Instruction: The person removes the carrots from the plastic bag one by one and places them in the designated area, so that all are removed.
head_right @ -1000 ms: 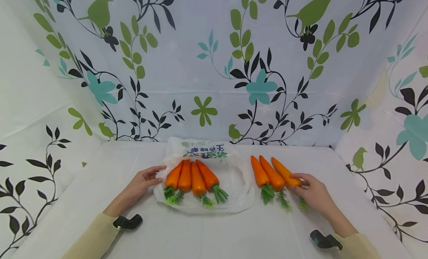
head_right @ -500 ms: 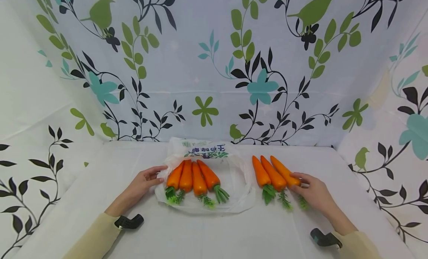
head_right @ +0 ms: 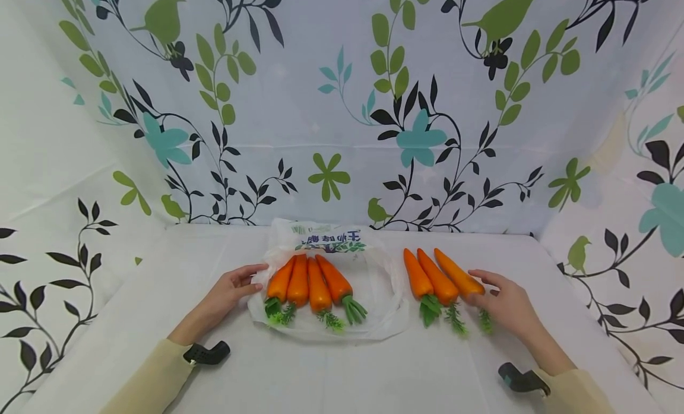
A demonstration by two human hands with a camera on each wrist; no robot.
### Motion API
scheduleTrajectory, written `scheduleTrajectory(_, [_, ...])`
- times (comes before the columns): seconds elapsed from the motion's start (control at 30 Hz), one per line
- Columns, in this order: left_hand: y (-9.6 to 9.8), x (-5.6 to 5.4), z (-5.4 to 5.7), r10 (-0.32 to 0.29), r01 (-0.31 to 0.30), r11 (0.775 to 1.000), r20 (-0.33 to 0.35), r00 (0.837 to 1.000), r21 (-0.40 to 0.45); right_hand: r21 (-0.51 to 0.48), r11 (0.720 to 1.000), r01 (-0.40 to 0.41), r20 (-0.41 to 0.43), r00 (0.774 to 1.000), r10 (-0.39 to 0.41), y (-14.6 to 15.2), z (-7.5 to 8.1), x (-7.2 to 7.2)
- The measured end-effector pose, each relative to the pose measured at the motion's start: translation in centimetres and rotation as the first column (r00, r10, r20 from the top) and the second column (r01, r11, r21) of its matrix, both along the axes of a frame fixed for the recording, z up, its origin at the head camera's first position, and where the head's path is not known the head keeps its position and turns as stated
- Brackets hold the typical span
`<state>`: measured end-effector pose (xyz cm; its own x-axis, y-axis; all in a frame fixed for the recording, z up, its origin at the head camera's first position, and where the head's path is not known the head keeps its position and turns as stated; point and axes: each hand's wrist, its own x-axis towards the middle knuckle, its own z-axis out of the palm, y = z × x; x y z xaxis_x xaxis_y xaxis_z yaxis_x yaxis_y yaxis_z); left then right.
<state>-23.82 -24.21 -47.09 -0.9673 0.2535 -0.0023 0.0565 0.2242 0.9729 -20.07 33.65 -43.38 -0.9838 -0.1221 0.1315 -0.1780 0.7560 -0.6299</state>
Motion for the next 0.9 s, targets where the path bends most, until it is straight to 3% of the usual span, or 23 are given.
scheduleTrajectory(0.47, [0.2, 0.0, -0.1, 0.002, -0.002, 1.000, 0.000, 1.000, -0.005, 0.022, 0.999, -0.036, -0.186, 0.982, 0.040, -2.5, 1.7, 0.4])
scheduleTrajectory(0.9, [0.0, 0.0, -0.2, 0.007, -0.007, 1.000, 0.002, 1.000, -0.010, -0.023, 0.991, -0.131, -0.166, 0.978, 0.125, -7.4, 2.5, 0.1])
